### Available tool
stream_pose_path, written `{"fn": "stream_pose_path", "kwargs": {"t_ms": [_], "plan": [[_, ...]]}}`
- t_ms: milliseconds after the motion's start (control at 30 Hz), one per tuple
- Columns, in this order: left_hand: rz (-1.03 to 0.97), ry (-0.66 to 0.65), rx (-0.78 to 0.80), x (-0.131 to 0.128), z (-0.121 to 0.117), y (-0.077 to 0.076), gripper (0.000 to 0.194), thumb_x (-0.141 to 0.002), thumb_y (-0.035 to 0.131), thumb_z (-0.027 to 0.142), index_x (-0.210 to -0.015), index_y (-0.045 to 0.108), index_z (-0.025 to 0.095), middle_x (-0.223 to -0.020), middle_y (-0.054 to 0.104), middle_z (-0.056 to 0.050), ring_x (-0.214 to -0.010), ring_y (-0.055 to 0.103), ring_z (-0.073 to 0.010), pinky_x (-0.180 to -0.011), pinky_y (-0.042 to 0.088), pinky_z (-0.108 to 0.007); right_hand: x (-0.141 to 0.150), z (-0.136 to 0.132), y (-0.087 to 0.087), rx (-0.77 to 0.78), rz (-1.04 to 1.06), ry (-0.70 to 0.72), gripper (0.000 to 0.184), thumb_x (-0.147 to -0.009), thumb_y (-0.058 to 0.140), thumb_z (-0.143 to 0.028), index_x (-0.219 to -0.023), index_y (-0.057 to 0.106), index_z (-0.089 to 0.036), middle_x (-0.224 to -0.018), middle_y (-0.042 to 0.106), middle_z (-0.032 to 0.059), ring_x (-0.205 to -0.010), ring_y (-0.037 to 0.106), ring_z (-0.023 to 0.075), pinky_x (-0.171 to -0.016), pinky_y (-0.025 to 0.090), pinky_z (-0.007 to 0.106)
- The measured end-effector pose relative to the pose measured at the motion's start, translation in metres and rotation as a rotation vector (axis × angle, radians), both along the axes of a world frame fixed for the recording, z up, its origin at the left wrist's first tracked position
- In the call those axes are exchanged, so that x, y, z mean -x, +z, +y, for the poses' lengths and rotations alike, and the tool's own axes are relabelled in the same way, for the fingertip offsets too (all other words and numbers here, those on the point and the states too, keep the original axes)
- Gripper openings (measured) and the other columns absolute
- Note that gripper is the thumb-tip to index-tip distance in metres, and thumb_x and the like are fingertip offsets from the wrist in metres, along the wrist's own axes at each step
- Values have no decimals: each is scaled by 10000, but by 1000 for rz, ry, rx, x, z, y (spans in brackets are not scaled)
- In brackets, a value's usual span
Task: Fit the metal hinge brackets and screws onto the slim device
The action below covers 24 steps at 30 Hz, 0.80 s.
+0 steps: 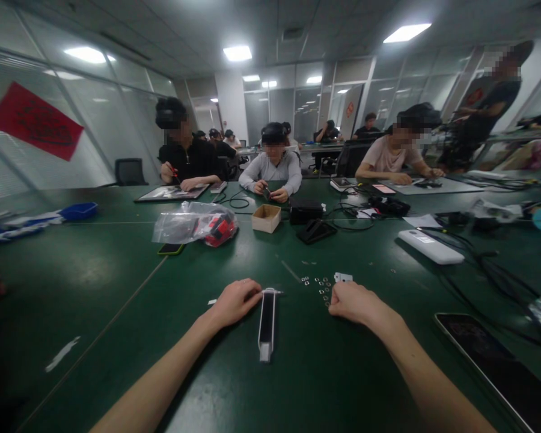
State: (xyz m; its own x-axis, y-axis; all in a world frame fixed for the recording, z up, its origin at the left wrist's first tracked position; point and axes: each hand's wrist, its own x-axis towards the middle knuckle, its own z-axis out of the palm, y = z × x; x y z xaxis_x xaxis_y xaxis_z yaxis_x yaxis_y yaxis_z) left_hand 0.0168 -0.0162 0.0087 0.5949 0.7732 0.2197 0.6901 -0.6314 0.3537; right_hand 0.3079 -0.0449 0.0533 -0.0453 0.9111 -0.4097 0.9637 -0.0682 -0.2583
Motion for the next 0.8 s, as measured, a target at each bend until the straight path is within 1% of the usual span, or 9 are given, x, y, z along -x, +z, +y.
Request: {"fn": "stream_pose_path", "kwargs": {"t_ms": [233, 367, 500, 667, 800], "plan": [[0, -8, -7, 0, 0, 0, 191, -906, 441, 312, -907, 591, 194, -840, 611, -19, -762, 568, -145, -689, 421, -246, 0, 1, -3, 17, 20, 1, 94, -712, 576, -228, -741, 651, -179, -834, 659, 48, -768, 631, 186, -570, 421, 243], [3, -3, -10, 0, 0, 0, 191, -907, 440, 315, -908, 589, 196, -837, 609, -17, -757, 566, -145, -687, 420, -247, 2, 0, -2, 24, 21, -8, 104, -724, 574, -241, -754, 646, -173, -846, 659, 55, -777, 630, 188, -588, 428, 249], [4, 2, -10, 0, 1, -1, 184, -901, 451, 319, -902, 590, 198, -820, 606, -12, -742, 563, -142, -674, 419, -244, 3, -1, 0, 29, 16, -3, 94, -725, 564, -211, -751, 645, -171, -839, 653, 50, -770, 630, 182, -591, 433, 242], [16, 5, -3, -1, 1, -2, 191, -905, 444, 316, -905, 593, 196, -850, 615, -21, -780, 576, -147, -700, 425, -250, 4, 0, 2, -43, -49, 20, 81, -719, 582, -208, -767, 645, -191, -851, 653, 41, -790, 633, 190, -593, 420, 243], [14, 6, -1, -1, 1, -2, 185, -903, 449, 319, -914, 590, 201, -863, 617, -18, -792, 577, -150, -712, 428, -253, 13, -6, 10, -91, -148, 45, 97, -767, 553, -210, -782, 644, -181, -863, 649, 70, -816, 634, 217, -604, 424, 264]]}}
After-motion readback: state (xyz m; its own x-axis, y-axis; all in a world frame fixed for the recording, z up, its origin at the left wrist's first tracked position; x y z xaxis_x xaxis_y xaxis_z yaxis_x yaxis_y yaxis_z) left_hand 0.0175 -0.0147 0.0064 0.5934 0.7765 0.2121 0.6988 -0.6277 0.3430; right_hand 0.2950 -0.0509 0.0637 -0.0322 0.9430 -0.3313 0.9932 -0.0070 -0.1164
